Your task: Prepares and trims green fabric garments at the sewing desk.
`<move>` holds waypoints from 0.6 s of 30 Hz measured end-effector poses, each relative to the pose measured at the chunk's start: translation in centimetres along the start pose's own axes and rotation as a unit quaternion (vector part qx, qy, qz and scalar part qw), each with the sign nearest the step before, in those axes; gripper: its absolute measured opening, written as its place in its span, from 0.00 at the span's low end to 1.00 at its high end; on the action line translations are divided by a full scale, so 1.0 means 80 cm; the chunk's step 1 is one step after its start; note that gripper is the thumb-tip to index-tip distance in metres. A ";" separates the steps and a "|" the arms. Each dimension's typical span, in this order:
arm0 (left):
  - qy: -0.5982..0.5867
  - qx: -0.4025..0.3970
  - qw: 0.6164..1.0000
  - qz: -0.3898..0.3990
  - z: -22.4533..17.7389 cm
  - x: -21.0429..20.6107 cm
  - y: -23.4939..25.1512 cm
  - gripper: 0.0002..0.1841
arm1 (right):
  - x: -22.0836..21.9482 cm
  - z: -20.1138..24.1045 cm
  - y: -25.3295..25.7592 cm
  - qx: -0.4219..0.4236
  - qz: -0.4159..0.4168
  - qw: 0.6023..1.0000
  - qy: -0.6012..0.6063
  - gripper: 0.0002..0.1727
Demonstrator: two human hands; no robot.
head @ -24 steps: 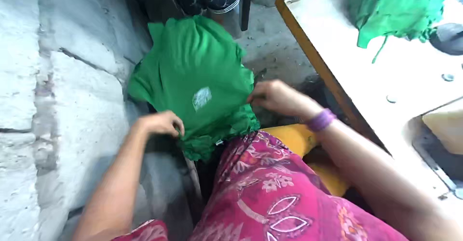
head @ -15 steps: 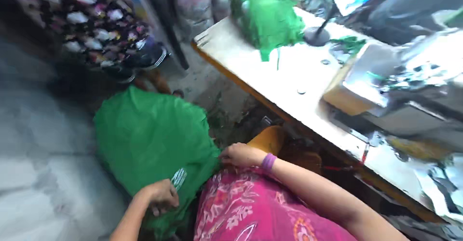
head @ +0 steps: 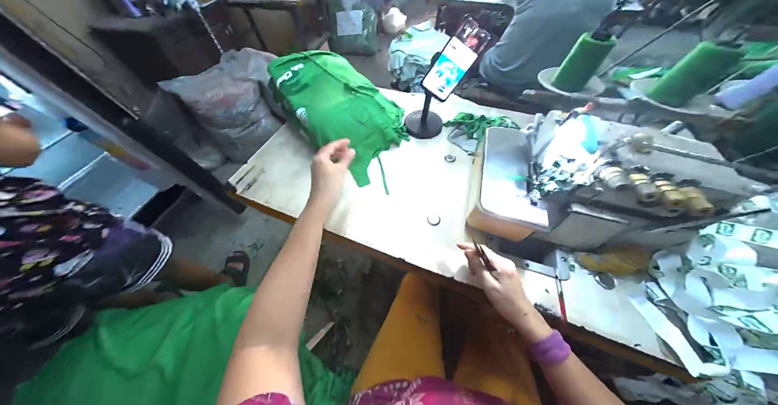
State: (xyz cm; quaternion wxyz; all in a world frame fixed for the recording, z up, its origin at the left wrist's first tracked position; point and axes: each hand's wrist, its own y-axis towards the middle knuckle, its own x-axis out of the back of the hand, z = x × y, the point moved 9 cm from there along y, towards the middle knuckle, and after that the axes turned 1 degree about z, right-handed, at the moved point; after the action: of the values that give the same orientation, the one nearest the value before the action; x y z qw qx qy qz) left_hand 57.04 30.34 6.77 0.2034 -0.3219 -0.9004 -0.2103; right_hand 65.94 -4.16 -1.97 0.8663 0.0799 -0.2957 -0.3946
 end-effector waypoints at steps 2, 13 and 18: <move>-0.060 0.035 0.993 -0.098 0.030 0.009 0.053 0.27 | 0.009 -0.015 -0.005 -0.053 -0.047 0.994 0.077 0.19; -0.257 0.224 0.913 -0.223 0.126 0.039 0.134 0.33 | 0.015 -0.017 -0.022 -0.012 -0.128 0.986 0.107 0.14; -0.244 0.237 0.923 -0.182 0.117 0.025 0.131 0.27 | 0.015 -0.021 -0.027 -0.001 -0.146 0.985 0.093 0.16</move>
State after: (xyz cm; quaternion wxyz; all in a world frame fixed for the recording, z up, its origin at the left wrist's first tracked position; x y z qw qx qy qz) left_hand 60.46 43.47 2.61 0.0054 -0.1366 -0.9887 0.0608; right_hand 66.14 -6.65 -3.56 0.8232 0.1580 -0.1985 -0.5079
